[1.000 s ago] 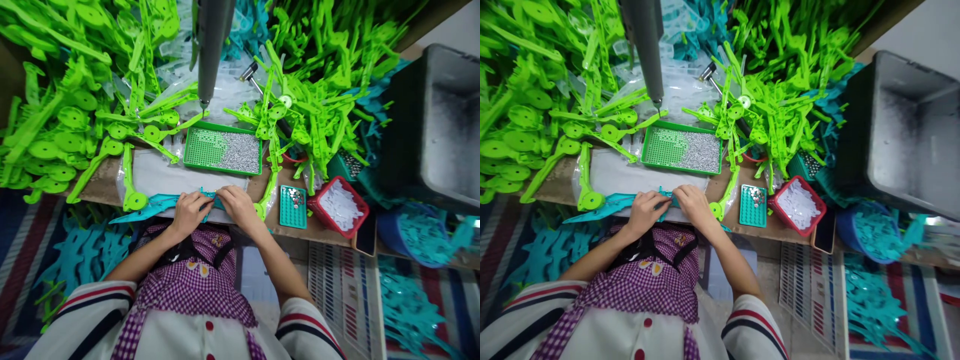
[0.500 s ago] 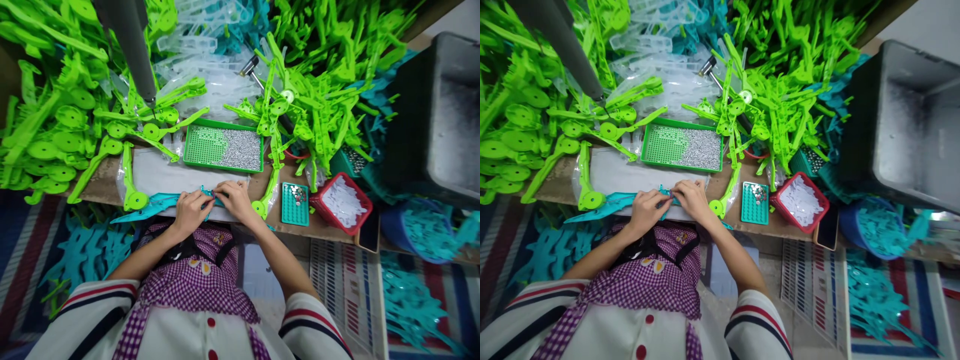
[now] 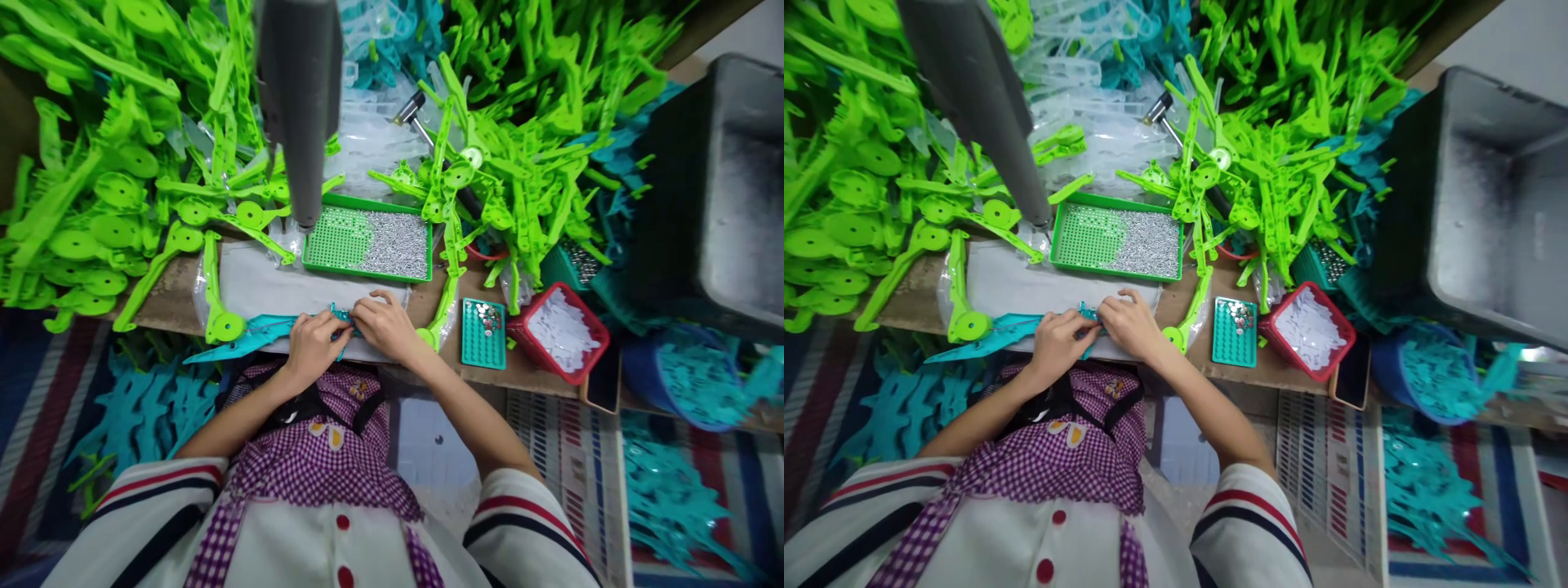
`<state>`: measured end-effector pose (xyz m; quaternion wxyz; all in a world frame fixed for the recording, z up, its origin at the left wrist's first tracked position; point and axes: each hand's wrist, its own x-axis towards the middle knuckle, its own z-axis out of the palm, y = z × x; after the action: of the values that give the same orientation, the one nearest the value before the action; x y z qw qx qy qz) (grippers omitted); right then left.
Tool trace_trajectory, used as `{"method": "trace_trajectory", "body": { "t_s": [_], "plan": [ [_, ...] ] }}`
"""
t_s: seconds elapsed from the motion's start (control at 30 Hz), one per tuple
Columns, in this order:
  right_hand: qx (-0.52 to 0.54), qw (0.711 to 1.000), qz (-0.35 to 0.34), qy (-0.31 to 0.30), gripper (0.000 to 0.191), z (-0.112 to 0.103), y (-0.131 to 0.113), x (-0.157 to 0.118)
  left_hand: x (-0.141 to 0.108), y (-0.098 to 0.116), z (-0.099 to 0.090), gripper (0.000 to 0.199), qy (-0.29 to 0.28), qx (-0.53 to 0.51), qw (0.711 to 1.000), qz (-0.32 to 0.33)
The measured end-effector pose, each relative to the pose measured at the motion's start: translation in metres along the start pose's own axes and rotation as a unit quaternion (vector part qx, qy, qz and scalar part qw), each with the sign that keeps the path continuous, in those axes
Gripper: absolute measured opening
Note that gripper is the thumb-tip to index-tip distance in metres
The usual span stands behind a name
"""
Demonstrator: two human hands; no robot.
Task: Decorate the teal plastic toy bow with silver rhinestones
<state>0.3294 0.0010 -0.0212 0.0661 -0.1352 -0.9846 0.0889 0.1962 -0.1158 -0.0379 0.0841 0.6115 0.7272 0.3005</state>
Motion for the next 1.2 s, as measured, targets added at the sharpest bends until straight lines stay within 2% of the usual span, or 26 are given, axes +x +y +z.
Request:
{"method": "trace_trajectory", "body": {
  "t_s": [0.2,0.37,0.47,0.6,0.7,0.87,0.97,1.2],
  "plan": [
    [0.023,1.000,-0.004,0.013,0.025,0.006,0.002,-0.004,0.000,0.001,-0.002,0.014,-0.022,-0.001,1.000,-0.022],
    [0.050,0.997,0.036,-0.037,0.023,0.000,0.001,-0.002,0.000,0.002,-0.002,0.017,-0.037,0.005,0.999,-0.029],
    [0.113,0.990,0.055,-0.064,0.020,-0.009,0.002,-0.001,0.001,0.003,-0.002,0.017,-0.042,0.007,0.999,-0.032],
    [0.221,0.966,0.129,-0.043,0.021,-0.008,0.006,-0.001,0.003,0.001,-0.004,0.015,-0.065,0.002,0.997,-0.035],
    [0.264,0.951,0.156,-0.032,0.017,-0.001,0.007,-0.002,0.001,-0.005,-0.011,0.010,-0.099,-0.041,0.994,-0.010],
    [0.281,0.943,0.178,-0.017,0.008,0.002,0.002,-0.002,-0.005,-0.014,-0.030,0.023,-0.121,-0.111,0.986,0.015],
    [0.277,0.942,0.189,-0.018,0.006,0.002,-0.002,-0.001,-0.003,-0.014,-0.034,0.020,-0.137,-0.103,0.985,0.028],
    [0.286,0.938,0.194,-0.009,0.006,0.006,0.000,0.001,0.025,-0.013,-0.034,0.015,-0.256,-0.057,0.957,0.127]
  ]
}}
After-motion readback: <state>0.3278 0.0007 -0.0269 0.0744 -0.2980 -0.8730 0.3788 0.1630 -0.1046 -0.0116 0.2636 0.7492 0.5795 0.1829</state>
